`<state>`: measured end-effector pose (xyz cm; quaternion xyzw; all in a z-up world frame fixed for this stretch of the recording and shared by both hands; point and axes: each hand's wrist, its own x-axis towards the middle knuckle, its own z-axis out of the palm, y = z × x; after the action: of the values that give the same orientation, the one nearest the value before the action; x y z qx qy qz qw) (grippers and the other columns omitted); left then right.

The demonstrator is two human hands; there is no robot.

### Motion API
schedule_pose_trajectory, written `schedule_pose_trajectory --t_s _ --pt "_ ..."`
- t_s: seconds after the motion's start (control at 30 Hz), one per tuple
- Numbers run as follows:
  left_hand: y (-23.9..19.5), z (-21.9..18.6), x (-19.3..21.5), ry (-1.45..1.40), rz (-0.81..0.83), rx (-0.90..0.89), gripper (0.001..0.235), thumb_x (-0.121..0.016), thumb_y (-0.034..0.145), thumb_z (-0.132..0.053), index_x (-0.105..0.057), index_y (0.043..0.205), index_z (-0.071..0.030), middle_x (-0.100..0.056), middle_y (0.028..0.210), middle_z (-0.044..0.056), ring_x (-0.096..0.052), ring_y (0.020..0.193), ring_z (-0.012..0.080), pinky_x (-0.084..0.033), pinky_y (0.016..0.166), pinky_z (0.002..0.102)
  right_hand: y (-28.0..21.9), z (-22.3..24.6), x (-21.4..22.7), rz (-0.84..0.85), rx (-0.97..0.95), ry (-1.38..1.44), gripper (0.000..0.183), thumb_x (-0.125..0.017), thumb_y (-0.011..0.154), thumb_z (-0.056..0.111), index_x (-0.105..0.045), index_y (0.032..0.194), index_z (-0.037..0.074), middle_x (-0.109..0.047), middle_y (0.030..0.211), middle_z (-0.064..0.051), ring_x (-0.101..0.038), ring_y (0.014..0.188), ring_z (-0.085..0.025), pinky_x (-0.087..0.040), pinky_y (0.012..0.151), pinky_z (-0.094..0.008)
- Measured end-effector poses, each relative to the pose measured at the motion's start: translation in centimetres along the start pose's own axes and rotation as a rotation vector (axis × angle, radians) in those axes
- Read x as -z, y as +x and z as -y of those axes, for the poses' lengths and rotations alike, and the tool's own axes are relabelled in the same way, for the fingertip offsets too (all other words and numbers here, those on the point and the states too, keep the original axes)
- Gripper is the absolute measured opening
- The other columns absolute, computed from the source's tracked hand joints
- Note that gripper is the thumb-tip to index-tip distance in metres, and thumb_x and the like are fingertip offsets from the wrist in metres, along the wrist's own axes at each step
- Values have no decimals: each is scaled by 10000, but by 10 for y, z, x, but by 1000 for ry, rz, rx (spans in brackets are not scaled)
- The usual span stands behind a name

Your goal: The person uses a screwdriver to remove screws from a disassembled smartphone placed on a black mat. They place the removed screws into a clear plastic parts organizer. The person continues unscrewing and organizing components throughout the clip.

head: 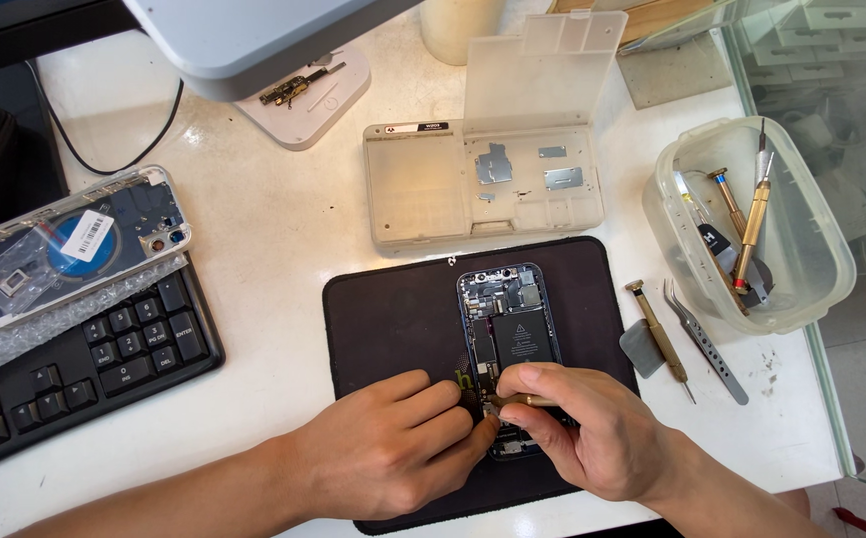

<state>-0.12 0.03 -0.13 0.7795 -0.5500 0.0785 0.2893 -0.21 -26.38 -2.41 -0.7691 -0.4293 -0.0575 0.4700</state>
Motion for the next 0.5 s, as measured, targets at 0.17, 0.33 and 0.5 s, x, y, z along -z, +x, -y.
schedule_pose_trajectory --t_s 0.17,0.33,0.5 --pt "-1 0 -3 -15 -13 -1 244 -733 933 -181 -755 1093 3 -612 887 46 -585 843 169 -457 686 307 13 9 5 53 -59 -72 462 -740 914 37 -474 1292 30 -737 964 -158 -754 796 -248 -633 653 -345" --pt "-5 3 -8 -35 17 -38 119 -767 868 -156 -725 818 -56 -620 864 54 -580 838 197 -454 689 340 44 26 15 153 216 -285 278 -764 1011 188 -546 1038 18 -686 868 -89 -686 698 -191 -559 580 -325" --pt "-5 3 -8 -26 -5 -25 169 -781 825 -173 -684 729 -74 -578 796 44 -554 815 208 -436 673 346 72 61 28 564 -29 -356 202 -718 794 78 -534 875 57 -558 773 -63 -633 641 -194 -522 535 -349"
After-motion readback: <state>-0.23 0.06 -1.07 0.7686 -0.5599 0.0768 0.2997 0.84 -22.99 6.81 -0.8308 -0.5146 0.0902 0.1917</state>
